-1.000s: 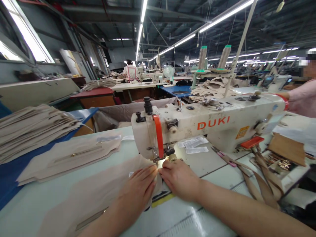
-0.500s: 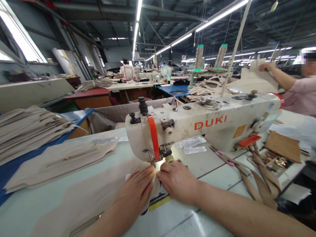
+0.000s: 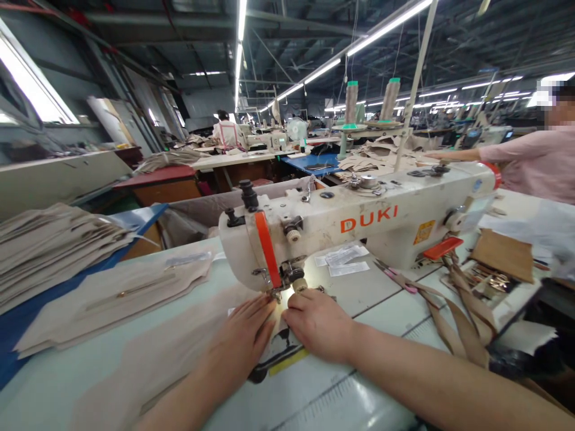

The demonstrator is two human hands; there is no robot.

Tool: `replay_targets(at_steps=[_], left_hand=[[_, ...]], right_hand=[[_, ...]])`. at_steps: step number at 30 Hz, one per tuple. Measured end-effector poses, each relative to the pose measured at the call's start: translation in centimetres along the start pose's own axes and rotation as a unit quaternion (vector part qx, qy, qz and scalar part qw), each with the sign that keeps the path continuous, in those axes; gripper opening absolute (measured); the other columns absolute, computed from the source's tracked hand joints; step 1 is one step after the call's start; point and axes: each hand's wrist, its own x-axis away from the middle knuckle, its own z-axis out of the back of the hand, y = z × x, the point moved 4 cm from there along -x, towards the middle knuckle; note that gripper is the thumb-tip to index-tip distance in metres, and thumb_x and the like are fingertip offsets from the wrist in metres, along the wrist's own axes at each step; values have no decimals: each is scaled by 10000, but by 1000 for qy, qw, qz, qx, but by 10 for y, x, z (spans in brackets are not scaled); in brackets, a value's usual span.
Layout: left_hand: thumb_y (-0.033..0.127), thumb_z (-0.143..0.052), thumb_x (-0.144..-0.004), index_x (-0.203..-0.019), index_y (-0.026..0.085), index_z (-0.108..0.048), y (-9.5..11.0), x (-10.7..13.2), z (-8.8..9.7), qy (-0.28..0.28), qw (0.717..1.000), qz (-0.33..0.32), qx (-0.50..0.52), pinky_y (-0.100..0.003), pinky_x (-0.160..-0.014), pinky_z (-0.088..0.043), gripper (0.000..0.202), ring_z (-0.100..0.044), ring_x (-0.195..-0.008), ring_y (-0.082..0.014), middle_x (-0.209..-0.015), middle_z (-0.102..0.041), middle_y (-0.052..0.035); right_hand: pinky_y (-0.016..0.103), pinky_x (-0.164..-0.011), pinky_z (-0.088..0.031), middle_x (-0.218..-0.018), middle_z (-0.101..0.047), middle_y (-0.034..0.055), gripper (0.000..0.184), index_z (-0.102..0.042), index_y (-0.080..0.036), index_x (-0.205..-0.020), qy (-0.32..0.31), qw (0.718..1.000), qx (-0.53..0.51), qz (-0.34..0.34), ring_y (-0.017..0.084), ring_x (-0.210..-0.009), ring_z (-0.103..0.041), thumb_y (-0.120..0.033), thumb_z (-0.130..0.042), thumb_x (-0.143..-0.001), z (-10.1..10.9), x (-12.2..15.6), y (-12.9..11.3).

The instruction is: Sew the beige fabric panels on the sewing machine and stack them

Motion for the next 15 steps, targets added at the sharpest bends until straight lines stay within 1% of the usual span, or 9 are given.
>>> replay_targets(at_steps=[2,4,7,9,10,12,13,15], left_hand=[[278,-425,-933,-1148,176,-656,2,11,4,1,1000,0,-9,-399,-942,-538,332,-654,-1080,-230,-1181,-691,-99],[259,-439,-923,-1171,189,-647,9,28,12,-1,1000,0,-17,-383,-963,-525,331,-649,-1094,-216,-1210,-680,-87],[255,-475,-915,-1233,217,-608,27,57,28,-33,999,2,-30,-365,-985,-509,346,-630,-1131,-198,-1262,-653,-61],[267,-492,-915,-1262,225,-581,39,71,40,-53,997,3,-51,-364,-986,-508,361,-608,-1165,-193,-1303,-625,-44],[273,-491,-918,-1278,228,-566,44,76,48,-52,996,5,-67,-368,-989,-506,371,-593,-1187,-193,-1328,-605,-40],[289,-476,-926,-1332,228,-515,45,86,64,-26,994,12,-106,-379,-999,-495,413,-558,-1231,-201,-1383,-556,-43],[303,-469,-929,-1369,225,-476,42,93,72,-6,992,20,-125,-385,-1005,-488,447,-540,-1251,-209,-1410,-527,-52],[353,-463,-927,-1435,217,-393,30,114,83,37,987,38,-154,-398,-1002,-486,530,-513,-1276,-238,-1452,-477,-77]], right_hand=[[303,-788,-420,-842,-613,60,156,-630,-152,-832,1,1000,-14,9,189,-838,-513,-159,-500,-919,3,1,-2],[302,-789,-425,-824,-620,57,162,-633,-155,-817,10,999,-32,20,189,-832,-522,-152,-502,-913,6,3,-5],[297,-774,-428,-785,-615,49,166,-632,-165,-805,34,997,-58,47,184,-808,-526,-147,-503,-908,9,6,-10],[297,-759,-433,-778,-611,47,165,-634,-170,-819,46,994,-69,69,181,-796,-528,-151,-499,-911,10,9,-15],[298,-752,-439,-776,-611,48,165,-636,-169,-829,51,993,-71,85,181,-789,-531,-158,-495,-914,10,10,-18],[306,-767,-457,-804,-627,58,170,-645,-157,-874,59,989,-68,120,185,-805,-551,-174,-484,-926,11,13,-26],[312,-800,-464,-845,-645,69,179,-649,-147,-911,67,986,-60,140,190,-845,-568,-179,-474,-935,12,15,-31],[327,-927,-445,-1015,-677,90,217,-647,-132,-1025,96,979,-31,175,201,-1022,-575,-188,-448,-959,15,19,-39]])
